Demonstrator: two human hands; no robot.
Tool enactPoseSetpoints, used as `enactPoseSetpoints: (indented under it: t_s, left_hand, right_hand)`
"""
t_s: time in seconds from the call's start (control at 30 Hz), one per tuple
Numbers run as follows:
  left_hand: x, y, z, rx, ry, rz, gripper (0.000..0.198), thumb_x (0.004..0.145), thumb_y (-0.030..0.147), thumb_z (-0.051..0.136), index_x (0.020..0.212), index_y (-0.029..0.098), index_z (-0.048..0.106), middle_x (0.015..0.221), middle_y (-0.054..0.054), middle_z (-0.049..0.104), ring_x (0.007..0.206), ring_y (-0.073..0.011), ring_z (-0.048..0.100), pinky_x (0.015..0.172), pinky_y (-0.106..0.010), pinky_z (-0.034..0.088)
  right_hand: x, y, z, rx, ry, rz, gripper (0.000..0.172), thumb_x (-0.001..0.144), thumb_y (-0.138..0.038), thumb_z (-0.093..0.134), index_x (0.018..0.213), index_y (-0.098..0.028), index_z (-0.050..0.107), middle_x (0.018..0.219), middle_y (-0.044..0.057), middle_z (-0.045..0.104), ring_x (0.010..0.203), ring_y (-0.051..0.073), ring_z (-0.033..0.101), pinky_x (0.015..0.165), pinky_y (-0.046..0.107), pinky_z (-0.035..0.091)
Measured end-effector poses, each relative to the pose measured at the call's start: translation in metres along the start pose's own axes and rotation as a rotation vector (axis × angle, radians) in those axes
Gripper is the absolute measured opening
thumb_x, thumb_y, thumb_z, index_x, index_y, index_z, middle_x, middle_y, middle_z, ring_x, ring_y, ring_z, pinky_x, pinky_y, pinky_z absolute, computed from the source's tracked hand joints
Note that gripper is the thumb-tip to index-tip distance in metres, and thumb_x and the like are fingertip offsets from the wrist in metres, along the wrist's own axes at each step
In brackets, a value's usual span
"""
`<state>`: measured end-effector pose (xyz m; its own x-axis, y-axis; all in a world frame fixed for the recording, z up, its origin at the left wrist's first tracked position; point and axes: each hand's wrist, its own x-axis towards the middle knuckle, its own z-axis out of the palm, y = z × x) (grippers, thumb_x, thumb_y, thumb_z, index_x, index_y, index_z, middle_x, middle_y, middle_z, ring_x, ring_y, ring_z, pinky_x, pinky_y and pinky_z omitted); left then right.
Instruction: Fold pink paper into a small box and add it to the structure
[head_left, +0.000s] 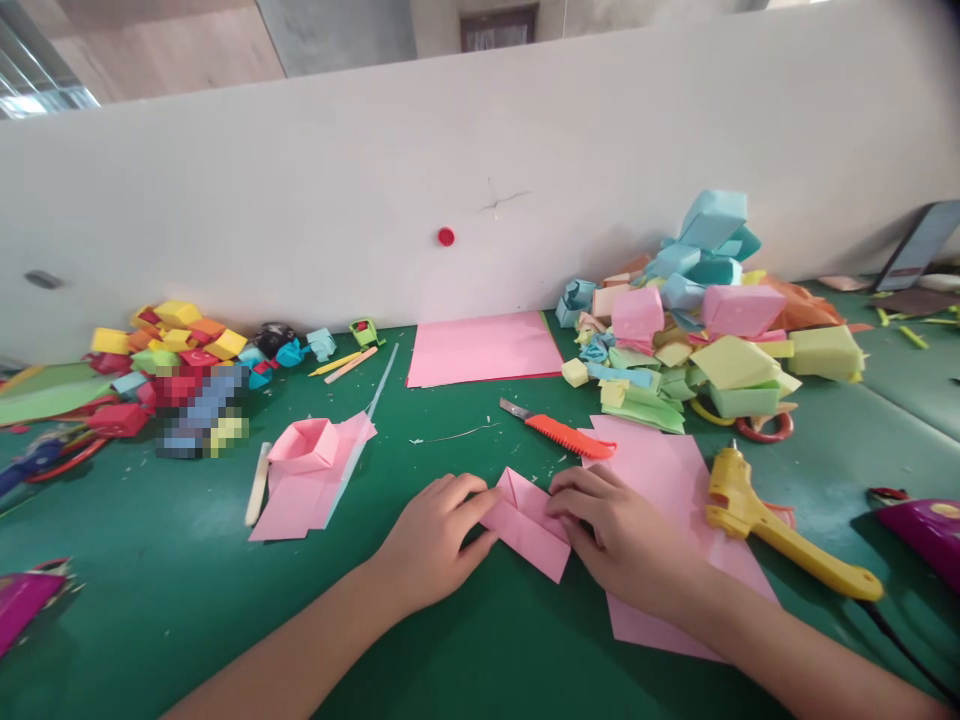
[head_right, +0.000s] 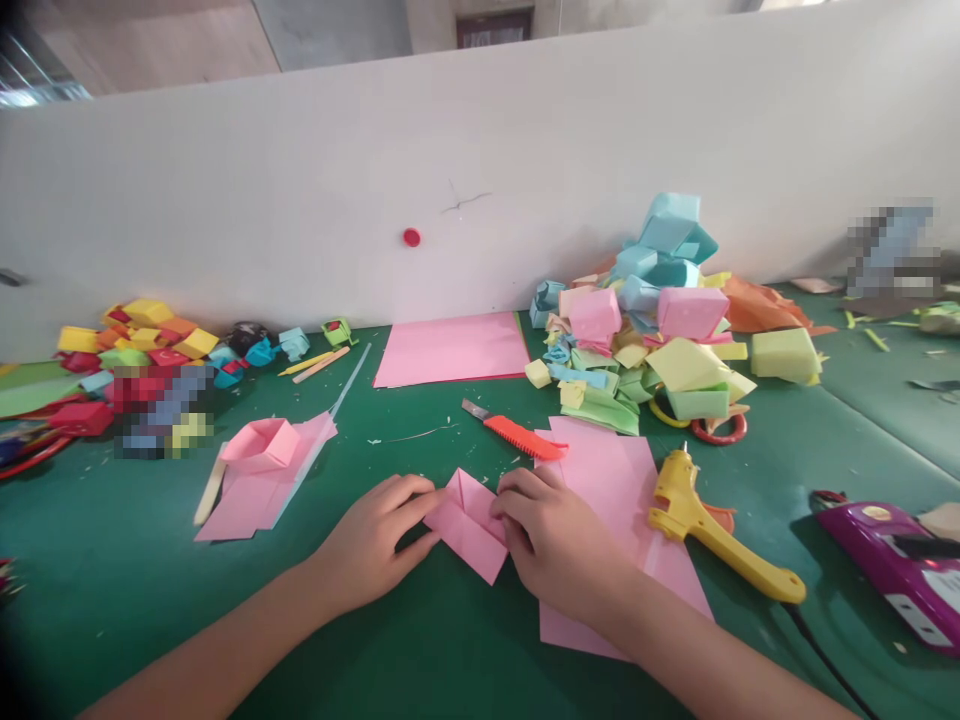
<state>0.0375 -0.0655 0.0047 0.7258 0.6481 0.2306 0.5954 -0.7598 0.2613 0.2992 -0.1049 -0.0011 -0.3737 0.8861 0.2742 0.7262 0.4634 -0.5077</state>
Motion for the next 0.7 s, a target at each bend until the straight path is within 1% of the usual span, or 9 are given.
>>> enactPoseSetpoints:
  t_s: [0.1,0.17,0.27,0.33,0.4,0.5,0.57,0.7]
  left_hand:
    - [0.001,0.002,-0.001,-0.011,0.001,-0.007,0.033,0.095,0.023,0.057,0.128,0.021,0.058,0.111,-0.008,0.062,0.095,-0.0236,0.060,0.082,-0.039,0.054]
    - [0.001,0.002,-0.002,-0.062,0.038,-0.017,0.029,0.093,0.022,0.058,0.122,0.022,0.060,0.111,-0.008,0.060,0.097,-0.0226,0.060,0.084,-0.038,0.054]
    - [0.000,0.001,-0.001,-0.130,0.156,0.003,0.013,0.092,0.015,0.056,0.101,0.021,0.063,0.114,-0.007,0.059,0.100,-0.0203,0.060,0.087,-0.035,0.052]
    - [-0.001,0.000,-0.002,-0.136,0.203,0.064,0.017,0.090,0.007,0.052,0.088,0.021,0.062,0.113,-0.006,0.061,0.097,-0.0184,0.059,0.086,-0.034,0.050]
    - [-0.002,0.000,-0.005,-0.130,0.165,0.157,0.025,0.087,0.001,0.049,0.084,0.022,0.062,0.111,-0.004,0.064,0.095,-0.0176,0.059,0.085,-0.035,0.046]
    - [-0.001,0.003,-0.011,-0.139,0.022,0.283,0.028,0.083,0.002,0.050,0.093,0.024,0.066,0.101,-0.003,0.070,0.093,-0.0185,0.061,0.085,-0.038,0.041]
    - [0.000,0.005,-0.015,-0.162,-0.042,0.314,0.027,0.082,0.008,0.054,0.099,0.024,0.067,0.098,-0.003,0.071,0.089,-0.0189,0.061,0.084,-0.039,0.040]
    - [0.001,0.008,-0.018,-0.215,-0.068,0.322,0.016,0.086,0.029,0.064,0.101,0.024,0.069,0.101,-0.004,0.072,0.090,-0.0206,0.063,0.084,-0.040,0.040]
  right_hand:
    - [0.000,-0.003,-0.002,0.008,-0.025,-0.004,0.020,0.092,-0.014,0.054,0.097,-0.025,0.070,0.109,0.007,0.067,0.097,0.025,0.061,0.082,0.043,0.057]
    - [0.001,-0.004,-0.003,0.013,-0.029,-0.006,0.021,0.090,-0.013,0.055,0.097,-0.025,0.071,0.110,0.007,0.067,0.099,0.025,0.060,0.083,0.043,0.057]
    - [0.001,-0.004,-0.004,0.006,-0.033,-0.015,0.028,0.085,-0.008,0.056,0.100,-0.026,0.072,0.111,0.007,0.067,0.101,0.025,0.060,0.082,0.042,0.057]
    - [0.001,-0.003,-0.004,-0.006,-0.036,-0.019,0.032,0.083,-0.005,0.054,0.100,-0.026,0.072,0.111,0.007,0.067,0.101,0.026,0.061,0.082,0.042,0.057]
    - [0.000,-0.001,-0.003,-0.018,-0.034,-0.025,0.031,0.084,-0.005,0.053,0.099,-0.025,0.071,0.111,0.008,0.067,0.101,0.026,0.061,0.083,0.043,0.058]
    - [-0.001,0.001,-0.001,-0.034,-0.027,-0.039,0.030,0.084,-0.005,0.052,0.098,-0.024,0.070,0.112,0.008,0.067,0.101,0.026,0.061,0.084,0.043,0.058]
    - [-0.001,0.002,-0.001,-0.044,-0.031,-0.043,0.032,0.083,-0.003,0.052,0.099,-0.025,0.069,0.112,0.007,0.066,0.102,0.026,0.061,0.084,0.042,0.058]
    - [0.000,0.002,-0.002,-0.059,-0.036,-0.053,0.033,0.083,-0.002,0.053,0.100,-0.025,0.069,0.112,0.007,0.067,0.103,0.026,0.061,0.083,0.041,0.057]
